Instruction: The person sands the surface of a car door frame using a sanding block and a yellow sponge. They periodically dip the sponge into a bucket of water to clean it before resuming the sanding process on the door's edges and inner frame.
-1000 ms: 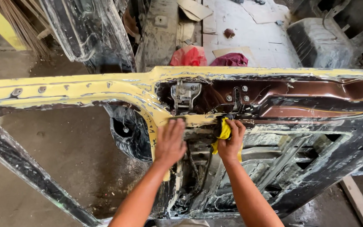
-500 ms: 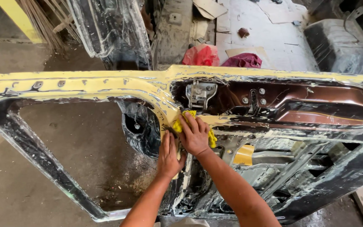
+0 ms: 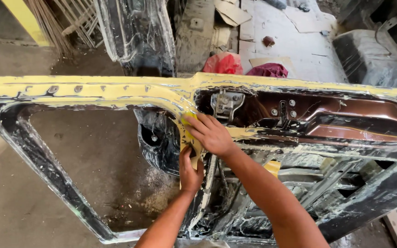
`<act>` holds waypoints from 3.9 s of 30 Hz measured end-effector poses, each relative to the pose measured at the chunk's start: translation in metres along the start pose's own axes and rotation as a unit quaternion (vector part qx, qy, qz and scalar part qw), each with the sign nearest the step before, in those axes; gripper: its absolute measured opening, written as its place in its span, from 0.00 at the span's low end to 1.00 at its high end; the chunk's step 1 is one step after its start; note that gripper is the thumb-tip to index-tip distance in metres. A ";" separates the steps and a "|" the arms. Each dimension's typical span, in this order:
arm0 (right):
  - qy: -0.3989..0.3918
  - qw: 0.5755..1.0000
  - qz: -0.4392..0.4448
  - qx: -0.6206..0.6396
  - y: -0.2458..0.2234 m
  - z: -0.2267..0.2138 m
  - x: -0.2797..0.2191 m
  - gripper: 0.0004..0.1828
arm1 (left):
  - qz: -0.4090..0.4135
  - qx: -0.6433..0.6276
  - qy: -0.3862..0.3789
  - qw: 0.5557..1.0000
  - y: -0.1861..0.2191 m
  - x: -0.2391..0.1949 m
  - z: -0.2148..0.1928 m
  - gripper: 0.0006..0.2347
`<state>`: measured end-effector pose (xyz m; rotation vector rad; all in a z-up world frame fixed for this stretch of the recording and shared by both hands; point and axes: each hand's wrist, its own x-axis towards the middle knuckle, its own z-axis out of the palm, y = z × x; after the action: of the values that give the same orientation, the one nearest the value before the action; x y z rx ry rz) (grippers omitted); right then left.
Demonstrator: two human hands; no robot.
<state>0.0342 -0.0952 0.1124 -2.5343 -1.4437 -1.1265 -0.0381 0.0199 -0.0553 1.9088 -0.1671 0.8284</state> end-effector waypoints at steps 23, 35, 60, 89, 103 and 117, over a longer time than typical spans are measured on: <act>-0.051 0.992 0.091 0.066 -0.008 0.024 0.063 0.29 | -0.256 -0.038 -0.155 0.953 -0.024 -0.047 -0.004 0.40; 0.070 0.974 0.172 0.132 0.000 0.037 0.028 0.28 | -0.093 -0.057 -0.098 0.989 0.018 0.013 -0.013 0.41; 0.153 0.966 0.206 -0.014 -0.004 -0.064 0.066 0.24 | -0.072 -0.284 -0.052 0.955 0.033 0.067 -0.012 0.35; 0.178 0.945 0.273 -0.018 0.003 -0.016 0.053 0.21 | -0.159 -0.231 -0.082 0.956 0.045 0.072 -0.015 0.39; 0.155 0.953 0.261 -0.018 0.010 -0.016 0.051 0.23 | -0.227 -0.163 -0.132 0.951 0.019 0.046 -0.004 0.38; 0.170 0.951 0.256 -0.016 0.009 -0.015 0.051 0.22 | -0.237 -0.090 -0.131 0.958 0.010 0.031 -0.004 0.38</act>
<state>0.0486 -0.0679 0.1569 -2.3604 -0.6393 -1.3843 -0.0209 0.0260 -0.0275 1.7752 0.0563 0.2292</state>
